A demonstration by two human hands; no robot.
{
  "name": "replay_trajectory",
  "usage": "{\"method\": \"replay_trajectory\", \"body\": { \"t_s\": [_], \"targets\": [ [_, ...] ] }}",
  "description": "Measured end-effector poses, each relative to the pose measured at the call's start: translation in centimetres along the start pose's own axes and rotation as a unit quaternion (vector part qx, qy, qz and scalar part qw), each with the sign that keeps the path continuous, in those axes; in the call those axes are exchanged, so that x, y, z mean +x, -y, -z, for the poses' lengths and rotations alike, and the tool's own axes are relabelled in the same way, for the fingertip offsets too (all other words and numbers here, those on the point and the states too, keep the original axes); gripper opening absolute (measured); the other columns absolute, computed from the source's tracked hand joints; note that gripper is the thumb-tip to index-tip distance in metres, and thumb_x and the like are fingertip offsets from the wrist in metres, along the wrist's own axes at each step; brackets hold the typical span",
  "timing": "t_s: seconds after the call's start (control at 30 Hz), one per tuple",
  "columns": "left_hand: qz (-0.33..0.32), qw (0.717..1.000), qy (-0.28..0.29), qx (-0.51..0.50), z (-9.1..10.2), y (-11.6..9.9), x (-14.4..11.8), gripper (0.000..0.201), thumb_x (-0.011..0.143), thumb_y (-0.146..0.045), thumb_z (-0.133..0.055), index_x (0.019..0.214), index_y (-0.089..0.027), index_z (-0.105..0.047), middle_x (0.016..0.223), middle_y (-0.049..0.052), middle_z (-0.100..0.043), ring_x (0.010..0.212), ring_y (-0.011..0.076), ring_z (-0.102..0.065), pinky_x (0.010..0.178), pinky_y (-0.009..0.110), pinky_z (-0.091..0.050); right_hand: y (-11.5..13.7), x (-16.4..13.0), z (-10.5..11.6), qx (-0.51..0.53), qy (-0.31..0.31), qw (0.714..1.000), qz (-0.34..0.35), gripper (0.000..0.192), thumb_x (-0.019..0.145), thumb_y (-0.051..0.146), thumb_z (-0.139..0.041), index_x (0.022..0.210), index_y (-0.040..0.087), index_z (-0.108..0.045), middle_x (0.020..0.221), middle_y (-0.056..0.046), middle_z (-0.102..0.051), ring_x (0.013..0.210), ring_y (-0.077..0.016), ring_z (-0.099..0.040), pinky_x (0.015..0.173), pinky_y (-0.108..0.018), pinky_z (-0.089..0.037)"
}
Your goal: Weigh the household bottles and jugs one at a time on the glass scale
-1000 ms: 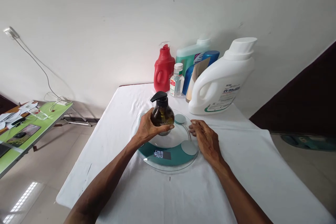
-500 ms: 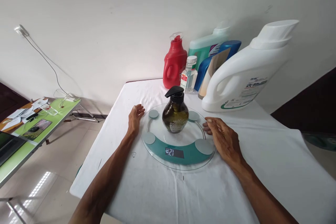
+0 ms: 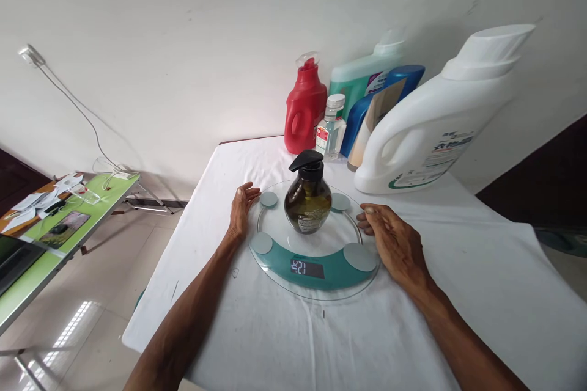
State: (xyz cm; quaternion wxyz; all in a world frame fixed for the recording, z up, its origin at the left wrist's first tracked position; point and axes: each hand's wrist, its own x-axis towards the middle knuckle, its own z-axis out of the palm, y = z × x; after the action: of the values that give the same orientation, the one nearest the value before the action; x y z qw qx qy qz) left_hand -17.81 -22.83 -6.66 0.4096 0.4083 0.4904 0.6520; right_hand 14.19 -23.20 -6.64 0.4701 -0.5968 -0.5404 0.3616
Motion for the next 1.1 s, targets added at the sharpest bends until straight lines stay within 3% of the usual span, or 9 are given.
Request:
{"method": "replay_trajectory", "body": {
  "t_s": [1.1],
  "targets": [
    [-0.021, 0.998, 0.022, 0.061, 0.35, 0.21, -0.03, 0.084, 0.093, -0.09, -0.048, 0.131, -0.018, -0.068, 0.125, 0.018, -0.077, 0.125, 0.0341, -0.071, 0.119, 0.057, -0.049, -0.45, 0.01, -0.19, 0.013, -0.009, 1.0, 0.022, 0.053, 0.09, 0.073, -0.054, 0.099, 0.025, -0.072, 0.089, -0.009, -0.078, 0.077, -0.0249, -0.074, 0.076, -0.039, -0.062]
  ]
}}
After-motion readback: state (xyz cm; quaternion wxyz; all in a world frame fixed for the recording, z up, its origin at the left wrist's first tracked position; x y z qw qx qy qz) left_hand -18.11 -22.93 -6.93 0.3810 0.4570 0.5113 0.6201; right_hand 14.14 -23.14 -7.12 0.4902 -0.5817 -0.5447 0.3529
